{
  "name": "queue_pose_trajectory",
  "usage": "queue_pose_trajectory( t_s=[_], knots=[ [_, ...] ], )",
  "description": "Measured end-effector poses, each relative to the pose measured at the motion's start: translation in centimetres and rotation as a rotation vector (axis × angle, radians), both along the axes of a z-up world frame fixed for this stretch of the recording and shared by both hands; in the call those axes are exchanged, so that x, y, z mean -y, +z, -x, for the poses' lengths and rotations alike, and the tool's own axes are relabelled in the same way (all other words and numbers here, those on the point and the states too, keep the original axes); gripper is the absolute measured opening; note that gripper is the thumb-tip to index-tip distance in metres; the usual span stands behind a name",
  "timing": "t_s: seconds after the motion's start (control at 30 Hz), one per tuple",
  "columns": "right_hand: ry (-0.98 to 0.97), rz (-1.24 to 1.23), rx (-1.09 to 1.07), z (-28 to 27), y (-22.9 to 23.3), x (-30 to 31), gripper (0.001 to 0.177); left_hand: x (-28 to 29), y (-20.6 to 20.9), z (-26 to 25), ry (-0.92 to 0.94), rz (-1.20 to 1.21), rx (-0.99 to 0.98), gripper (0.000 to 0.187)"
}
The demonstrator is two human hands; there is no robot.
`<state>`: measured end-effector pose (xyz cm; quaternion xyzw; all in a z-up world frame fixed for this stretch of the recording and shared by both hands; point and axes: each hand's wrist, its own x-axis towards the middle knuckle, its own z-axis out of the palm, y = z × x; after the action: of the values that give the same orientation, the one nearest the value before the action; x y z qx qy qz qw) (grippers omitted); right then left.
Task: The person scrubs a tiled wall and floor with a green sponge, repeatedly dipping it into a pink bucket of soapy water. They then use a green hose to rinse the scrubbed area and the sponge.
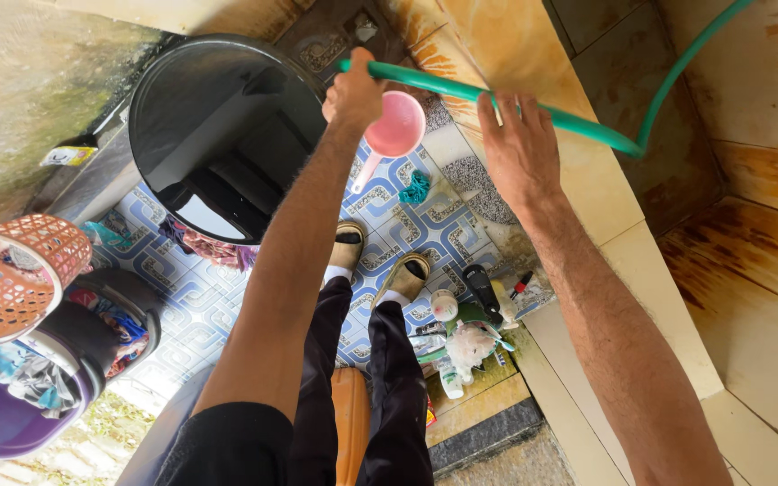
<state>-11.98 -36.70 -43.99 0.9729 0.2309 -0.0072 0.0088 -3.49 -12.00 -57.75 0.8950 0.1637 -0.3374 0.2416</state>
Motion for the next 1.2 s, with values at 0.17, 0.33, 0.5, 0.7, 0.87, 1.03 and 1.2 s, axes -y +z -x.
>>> queue_pose_trajectory(
  t_s=[0.17,0.33,0.5,0.7,0.87,1.03,1.2],
  knots=[
    [-0.110,-0.030,-0.004,-0.5,1.8,-0.6,0.046,-0.4,1.1,-1.0,0.074,0.034,-0.001,0.050],
    [-0.255,-0.135,-0.036,-1.6,2.1,-0.2,0.045,2.6,5.1,-1.4,-0.102,0.200,0.039,0.058],
    [-0.248,-0.021,-0.040,-1.5,0.2,1.4,0.023,5.6,7.0,-1.0,-0.397,0.263,0.049,0.049],
    [-0.191,0.026,-0.066,-0.6,-1.1,2.0,0.025,4.0,10.1,0.2,-0.622,0.135,0.210,0.039],
    [-0.181,0.041,-0.038,-0.6,0.5,2.7,0.029,3.1,12.6,0.3,-0.641,0.243,0.171,0.037],
    [-0.183,0.014,-0.037,-0.6,1.8,2.7,0.033,2.8,12.9,0.9,-0.652,0.347,0.171,0.034],
    [-0.185,0.022,-0.085,-0.5,1.4,2.3,0.034,2.6,10.9,1.3,-0.671,0.387,0.152,0.032]
  ],
)
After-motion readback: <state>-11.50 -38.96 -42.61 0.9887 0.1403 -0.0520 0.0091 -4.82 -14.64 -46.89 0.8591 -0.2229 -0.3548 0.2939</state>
